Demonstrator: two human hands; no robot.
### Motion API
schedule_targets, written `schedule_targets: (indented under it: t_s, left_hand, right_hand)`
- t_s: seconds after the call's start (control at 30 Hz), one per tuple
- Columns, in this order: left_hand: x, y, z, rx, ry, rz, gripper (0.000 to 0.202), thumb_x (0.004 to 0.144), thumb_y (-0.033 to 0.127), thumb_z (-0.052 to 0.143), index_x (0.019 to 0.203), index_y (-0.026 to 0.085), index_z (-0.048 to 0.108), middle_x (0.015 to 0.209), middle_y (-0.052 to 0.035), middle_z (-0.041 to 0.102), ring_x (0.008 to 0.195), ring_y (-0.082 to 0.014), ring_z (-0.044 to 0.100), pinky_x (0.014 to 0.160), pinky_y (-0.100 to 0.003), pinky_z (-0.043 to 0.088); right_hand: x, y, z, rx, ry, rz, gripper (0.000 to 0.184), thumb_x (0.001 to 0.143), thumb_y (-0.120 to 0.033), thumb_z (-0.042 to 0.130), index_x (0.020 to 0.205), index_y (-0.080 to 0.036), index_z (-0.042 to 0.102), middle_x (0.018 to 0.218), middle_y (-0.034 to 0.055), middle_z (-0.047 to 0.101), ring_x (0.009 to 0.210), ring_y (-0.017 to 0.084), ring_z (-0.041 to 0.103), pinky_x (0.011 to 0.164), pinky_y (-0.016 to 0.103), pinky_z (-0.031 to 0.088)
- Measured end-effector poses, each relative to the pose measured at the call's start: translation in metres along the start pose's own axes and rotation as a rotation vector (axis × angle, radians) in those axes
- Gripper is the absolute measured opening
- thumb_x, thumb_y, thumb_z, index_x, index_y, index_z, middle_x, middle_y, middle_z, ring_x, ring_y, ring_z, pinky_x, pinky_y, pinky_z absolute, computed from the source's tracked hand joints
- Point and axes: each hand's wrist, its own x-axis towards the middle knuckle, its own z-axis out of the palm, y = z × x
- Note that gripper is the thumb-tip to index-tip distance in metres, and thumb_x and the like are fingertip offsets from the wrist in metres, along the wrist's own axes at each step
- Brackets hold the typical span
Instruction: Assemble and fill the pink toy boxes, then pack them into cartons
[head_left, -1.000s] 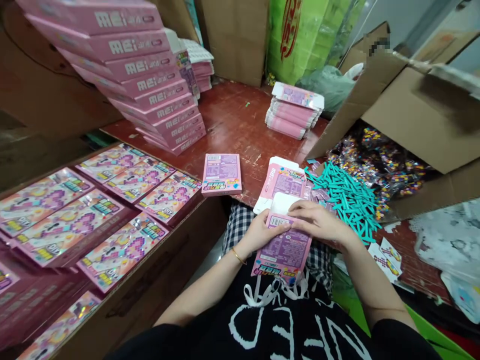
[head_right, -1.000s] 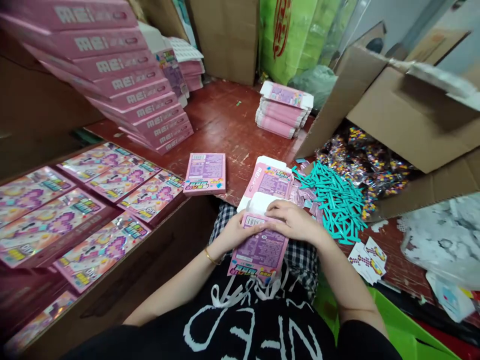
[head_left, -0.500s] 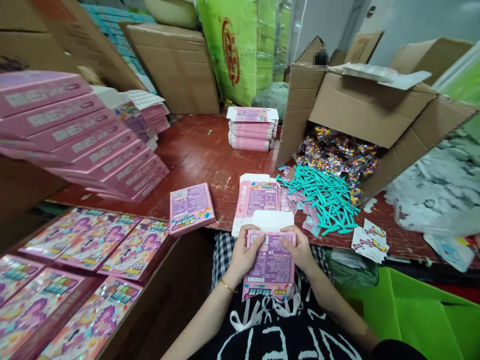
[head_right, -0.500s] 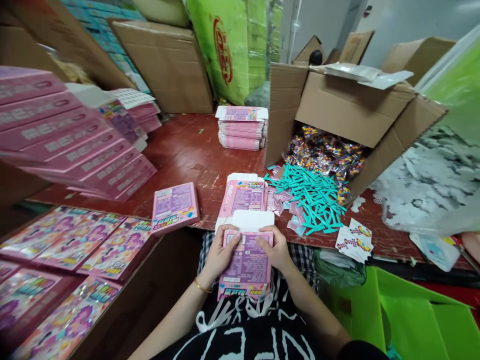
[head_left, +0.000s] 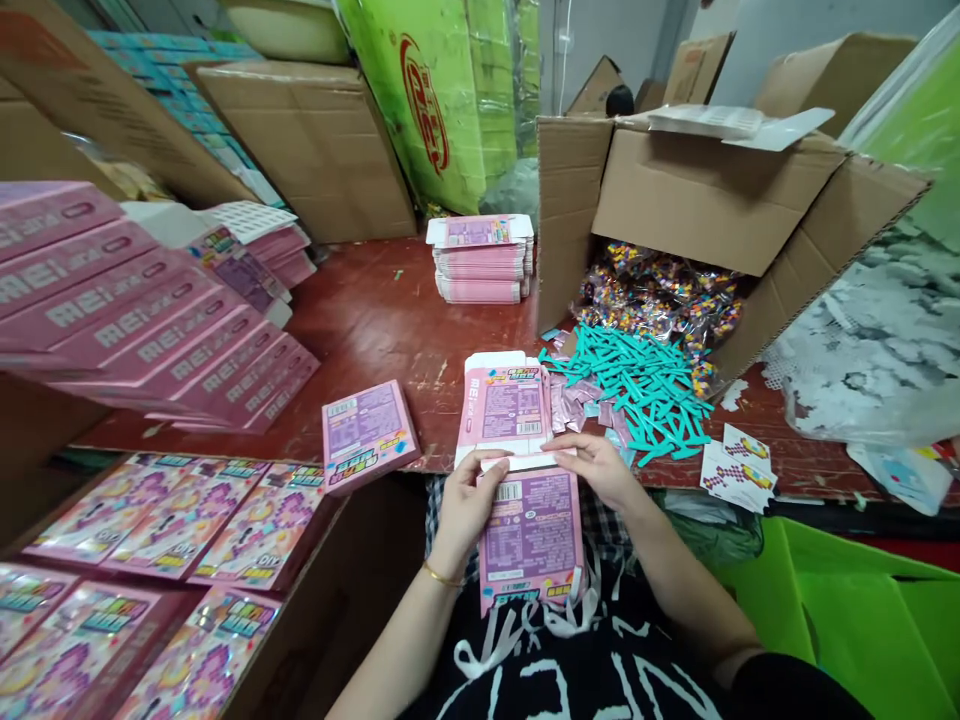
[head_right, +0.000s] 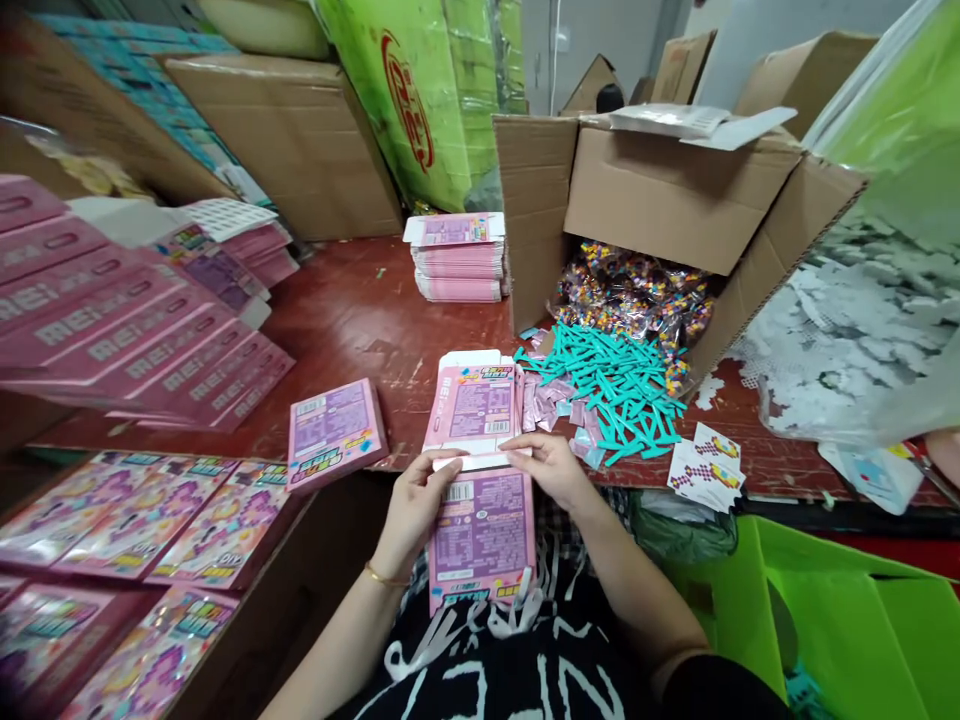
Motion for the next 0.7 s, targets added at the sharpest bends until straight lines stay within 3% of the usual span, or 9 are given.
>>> schedule_targets:
  t_s: [0.07, 0.13, 0.23, 0.33, 0.4, 0.5, 0.57, 0.6, 0.7]
  left_hand:
    - [-0.003, -0.001, 0.003, 0.028, 0.009, 0.004, 0.034, 0.079, 0.051, 0.069, 0.082, 0.017, 0.070, 0.094, -0.0079, 0.073, 0.087, -0.0213, 0.065, 0.081, -0.032, 0.049]
    - [-0.004, -0.005, 0.005, 0.075, 0.012, 0.039, 0.034, 0.081, 0.052, 0.067, 0.081, 0.017, 0.069, 0.092, -0.0083, 0.073, 0.088, -0.0222, 0.066, 0.085, -0.034, 0.049]
    - [0.001, -0.015, 0.006, 0.140, 0.018, 0.159, 0.031, 0.081, 0.049, 0.069, 0.081, 0.018, 0.067, 0.101, -0.0095, 0.071, 0.098, -0.0240, 0.066, 0.094, -0.039, 0.049]
    - [0.002, -0.030, 0.009, 0.187, 0.023, 0.236, 0.030, 0.079, 0.047, 0.072, 0.076, 0.018, 0.064, 0.112, -0.0111, 0.067, 0.110, -0.0271, 0.063, 0.105, -0.047, 0.044]
    - [-0.006, -0.037, 0.010, 0.154, 0.029, 0.198, 0.032, 0.077, 0.046, 0.075, 0.088, 0.019, 0.063, 0.118, -0.0115, 0.065, 0.113, -0.0271, 0.063, 0.105, -0.049, 0.045]
    - [-0.024, -0.035, 0.000, 0.022, -0.057, 0.021, 0.059, 0.073, 0.045, 0.079, 0.118, 0.021, 0.049, 0.116, -0.0115, 0.067, 0.103, -0.0243, 0.069, 0.091, -0.044, 0.057]
    - [-0.021, -0.024, -0.027, 0.020, -0.058, -0.036, 0.068, 0.074, 0.046, 0.079, 0.125, 0.020, 0.044, 0.109, -0.0108, 0.070, 0.095, -0.0234, 0.071, 0.083, -0.041, 0.060]
    - [-0.010, -0.017, -0.048, 0.080, 0.008, -0.011, 0.067, 0.074, 0.048, 0.078, 0.125, 0.018, 0.046, 0.109, -0.0110, 0.071, 0.094, -0.0236, 0.071, 0.083, -0.041, 0.060]
    - [0.050, 0.004, -0.137, 0.456, 0.435, 0.191, 0.058, 0.084, 0.056, 0.062, 0.122, 0.011, 0.058, 0.117, -0.0132, 0.070, 0.102, -0.0239, 0.068, 0.095, -0.045, 0.055]
  right_hand:
    - [0.005, 0.002, -0.007, 0.081, -0.014, 0.112, 0.033, 0.068, -0.044, 0.085, 0.089, -0.019, 0.078, 0.089, 0.0054, 0.076, 0.084, 0.019, 0.069, 0.085, 0.036, 0.054]
    - [0.004, 0.007, -0.009, 0.088, -0.025, 0.135, 0.033, 0.068, -0.045, 0.085, 0.088, -0.019, 0.078, 0.085, 0.0054, 0.076, 0.081, 0.019, 0.070, 0.084, 0.037, 0.055]
    - [-0.003, 0.014, -0.006, -0.005, -0.084, 0.031, 0.031, 0.074, -0.046, 0.081, 0.090, -0.020, 0.078, 0.096, 0.0082, 0.077, 0.094, 0.021, 0.071, 0.090, 0.039, 0.055]
    - [-0.008, 0.019, -0.001, -0.126, -0.104, -0.072, 0.032, 0.069, -0.043, 0.085, 0.089, -0.020, 0.077, 0.107, 0.0108, 0.075, 0.102, 0.024, 0.070, 0.093, 0.040, 0.056]
    - [-0.008, 0.022, -0.001, -0.177, -0.086, -0.086, 0.033, 0.069, -0.042, 0.086, 0.089, -0.019, 0.075, 0.109, 0.0118, 0.074, 0.104, 0.024, 0.070, 0.093, 0.041, 0.057]
    - [-0.005, 0.025, -0.009, -0.142, 0.037, -0.081, 0.042, 0.075, -0.046, 0.080, 0.108, -0.022, 0.069, 0.116, 0.0128, 0.071, 0.108, 0.024, 0.069, 0.090, 0.040, 0.058]
    - [-0.005, 0.028, -0.017, -0.099, 0.178, -0.117, 0.054, 0.076, -0.046, 0.079, 0.122, -0.025, 0.061, 0.127, 0.0132, 0.067, 0.115, 0.024, 0.066, 0.090, 0.040, 0.059]
    - [-0.005, 0.030, -0.021, -0.093, 0.234, -0.137, 0.055, 0.077, -0.045, 0.078, 0.125, -0.026, 0.059, 0.131, 0.0130, 0.065, 0.117, 0.023, 0.065, 0.092, 0.040, 0.058]
    - [-0.010, 0.038, -0.029, -0.151, 0.265, -0.120, 0.040, 0.083, -0.043, 0.073, 0.115, -0.023, 0.065, 0.122, 0.0118, 0.069, 0.107, 0.021, 0.069, 0.096, 0.040, 0.056]
